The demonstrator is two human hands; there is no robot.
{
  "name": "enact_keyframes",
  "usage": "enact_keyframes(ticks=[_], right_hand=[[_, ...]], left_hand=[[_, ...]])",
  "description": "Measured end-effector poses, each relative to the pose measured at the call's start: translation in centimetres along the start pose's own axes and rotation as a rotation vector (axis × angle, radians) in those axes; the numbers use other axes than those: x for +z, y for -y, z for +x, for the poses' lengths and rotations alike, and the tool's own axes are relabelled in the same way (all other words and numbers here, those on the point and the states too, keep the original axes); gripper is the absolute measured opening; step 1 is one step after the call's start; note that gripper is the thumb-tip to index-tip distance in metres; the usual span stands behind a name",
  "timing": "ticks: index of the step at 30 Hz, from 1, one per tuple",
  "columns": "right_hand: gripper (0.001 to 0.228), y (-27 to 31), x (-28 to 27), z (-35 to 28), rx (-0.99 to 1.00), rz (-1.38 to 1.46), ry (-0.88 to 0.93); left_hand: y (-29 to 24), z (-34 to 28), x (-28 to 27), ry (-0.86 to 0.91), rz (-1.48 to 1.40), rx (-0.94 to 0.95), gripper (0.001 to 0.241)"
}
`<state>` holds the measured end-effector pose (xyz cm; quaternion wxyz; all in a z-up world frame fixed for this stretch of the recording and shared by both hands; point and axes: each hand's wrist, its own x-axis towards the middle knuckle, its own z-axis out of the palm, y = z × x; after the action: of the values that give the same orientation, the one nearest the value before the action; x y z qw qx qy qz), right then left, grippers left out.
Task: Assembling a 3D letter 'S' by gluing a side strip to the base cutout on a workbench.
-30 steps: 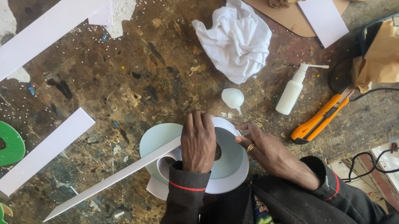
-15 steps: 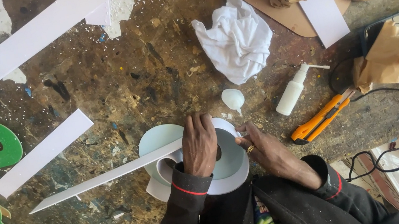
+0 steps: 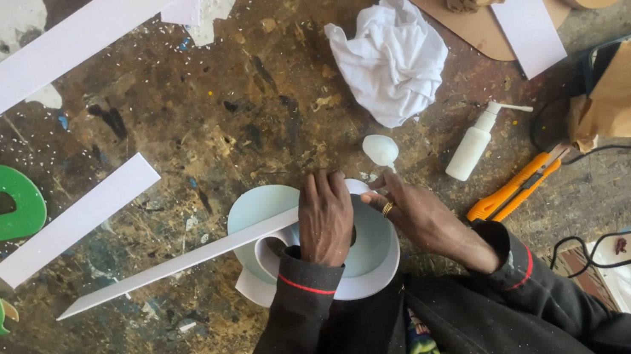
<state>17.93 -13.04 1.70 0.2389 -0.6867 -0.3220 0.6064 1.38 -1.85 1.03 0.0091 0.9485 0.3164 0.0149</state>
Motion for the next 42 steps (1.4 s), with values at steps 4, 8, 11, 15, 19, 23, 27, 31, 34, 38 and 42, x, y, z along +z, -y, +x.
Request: enact_keyframes(ticks=[4,8,11,15,19,23,27,31,34,38,42], right_hand=[[0.036,1.0,0.2,-0.3,-0.02,-0.024,-0.026],[0.037,2.1,0.6,-0.4,0.006,-0.024,-0.062],[0.036,1.8,0.9,-0.7,0.018,-0.049,-0.073],[0.037,2.2,0.9,-0.7,0.06,-0.038,-0.084],[0.036,2.8,0.6,-0.9,0.075,-0.069,-0.066],[0.038,3.0,0.5,-0.7,0.091,-0.067,-0.062],[0.039,2.9,0.6,-0.6,0.107,-0.049,-0.04],[0.039,2.5,0.1,-0.1,0.091,-0.065,-0.017],[0.043,2.8,0.1,0.2,0.068,-0.024,-0.044],[0.044,1.8,0.6,0.9,0.045,-0.114,-0.029],[0.045,4.5,0.6,0.1,0.029,-0.224,-0.051]], left_hand=[[-0.1,0.3,-0.8,-0.034,0.014,-0.006,0.02],[-0.1,0.2,-0.5,-0.036,-0.015,-0.017,0.023],[-0.1,0.3,-0.6,-0.025,0.008,-0.01,0.02],[0.4,0.2,-0.1,-0.006,-0.025,0.022,0.014],[1.3,-0.3,0.8,0.009,-0.122,0.096,0.014],[1.5,-0.2,0.9,0.016,-0.135,0.1,0.014],[1.2,0.0,0.3,0.07,-0.107,0.078,0.016],[1.0,0.0,0.3,0.072,-0.088,0.062,0.015],[0.9,-0.3,0.2,0.061,-0.05,0.046,0.013],[0.5,-0.9,1.2,0.087,-0.071,0.005,0.014],[-0.2,-1.8,1.9,0.021,-0.037,-0.051,0.01]])
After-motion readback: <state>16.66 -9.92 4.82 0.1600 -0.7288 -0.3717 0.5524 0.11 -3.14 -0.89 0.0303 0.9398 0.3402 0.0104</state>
